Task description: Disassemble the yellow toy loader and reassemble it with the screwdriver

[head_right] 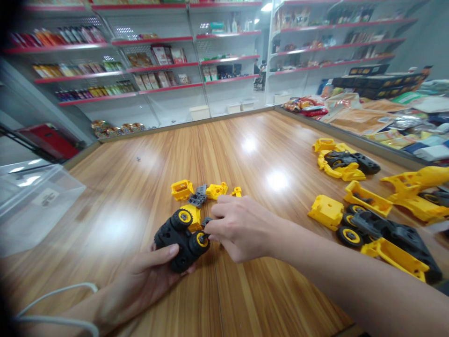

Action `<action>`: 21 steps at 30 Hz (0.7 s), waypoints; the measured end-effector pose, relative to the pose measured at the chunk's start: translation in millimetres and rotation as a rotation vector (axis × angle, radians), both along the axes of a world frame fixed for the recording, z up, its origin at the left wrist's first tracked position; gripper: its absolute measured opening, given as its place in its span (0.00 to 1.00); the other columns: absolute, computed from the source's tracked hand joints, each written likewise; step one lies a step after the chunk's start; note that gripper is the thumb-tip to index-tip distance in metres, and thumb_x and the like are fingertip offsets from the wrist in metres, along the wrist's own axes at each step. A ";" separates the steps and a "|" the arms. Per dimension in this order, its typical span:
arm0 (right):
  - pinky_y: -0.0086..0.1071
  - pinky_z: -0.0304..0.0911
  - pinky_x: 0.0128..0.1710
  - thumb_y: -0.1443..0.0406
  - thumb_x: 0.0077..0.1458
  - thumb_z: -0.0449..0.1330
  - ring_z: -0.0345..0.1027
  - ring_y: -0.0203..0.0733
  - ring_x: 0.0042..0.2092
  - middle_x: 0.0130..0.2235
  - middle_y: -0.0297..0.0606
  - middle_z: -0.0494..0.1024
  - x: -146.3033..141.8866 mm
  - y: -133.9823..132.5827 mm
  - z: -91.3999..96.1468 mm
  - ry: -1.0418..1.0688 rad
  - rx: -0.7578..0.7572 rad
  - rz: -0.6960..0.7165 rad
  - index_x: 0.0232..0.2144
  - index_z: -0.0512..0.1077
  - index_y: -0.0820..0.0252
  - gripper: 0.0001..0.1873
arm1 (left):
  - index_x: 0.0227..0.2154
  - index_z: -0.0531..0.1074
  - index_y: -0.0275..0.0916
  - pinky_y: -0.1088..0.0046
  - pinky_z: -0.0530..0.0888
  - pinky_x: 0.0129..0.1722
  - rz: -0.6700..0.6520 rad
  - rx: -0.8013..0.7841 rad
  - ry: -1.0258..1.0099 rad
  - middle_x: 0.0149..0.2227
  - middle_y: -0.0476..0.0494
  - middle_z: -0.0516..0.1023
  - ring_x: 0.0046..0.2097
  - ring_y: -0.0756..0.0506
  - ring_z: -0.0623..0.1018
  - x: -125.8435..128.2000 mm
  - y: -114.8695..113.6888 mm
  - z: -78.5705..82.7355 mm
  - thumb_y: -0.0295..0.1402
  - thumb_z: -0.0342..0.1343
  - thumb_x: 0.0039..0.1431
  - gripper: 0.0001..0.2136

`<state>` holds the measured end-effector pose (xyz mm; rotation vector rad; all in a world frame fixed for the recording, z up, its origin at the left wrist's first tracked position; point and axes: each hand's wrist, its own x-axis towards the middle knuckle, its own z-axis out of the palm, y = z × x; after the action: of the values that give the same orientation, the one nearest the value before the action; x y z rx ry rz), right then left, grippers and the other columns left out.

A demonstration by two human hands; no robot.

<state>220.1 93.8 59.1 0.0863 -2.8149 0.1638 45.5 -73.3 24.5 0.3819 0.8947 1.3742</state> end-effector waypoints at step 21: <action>0.33 0.57 0.32 0.65 0.62 0.52 0.65 0.40 0.33 0.30 0.40 0.73 -2.2 -8.9 -1.8 -0.007 -0.106 0.020 0.31 0.71 0.63 0.11 | 0.43 0.74 0.38 0.70 0.73 0.34 0.139 0.050 0.254 0.42 0.40 0.77 0.41 0.42 0.75 11.0 0.2 3.8 0.28 0.65 0.50 0.15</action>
<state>217.9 84.9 57.4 0.0898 -2.8067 0.3180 56.5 -73.1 28.4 0.5500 1.1136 1.4994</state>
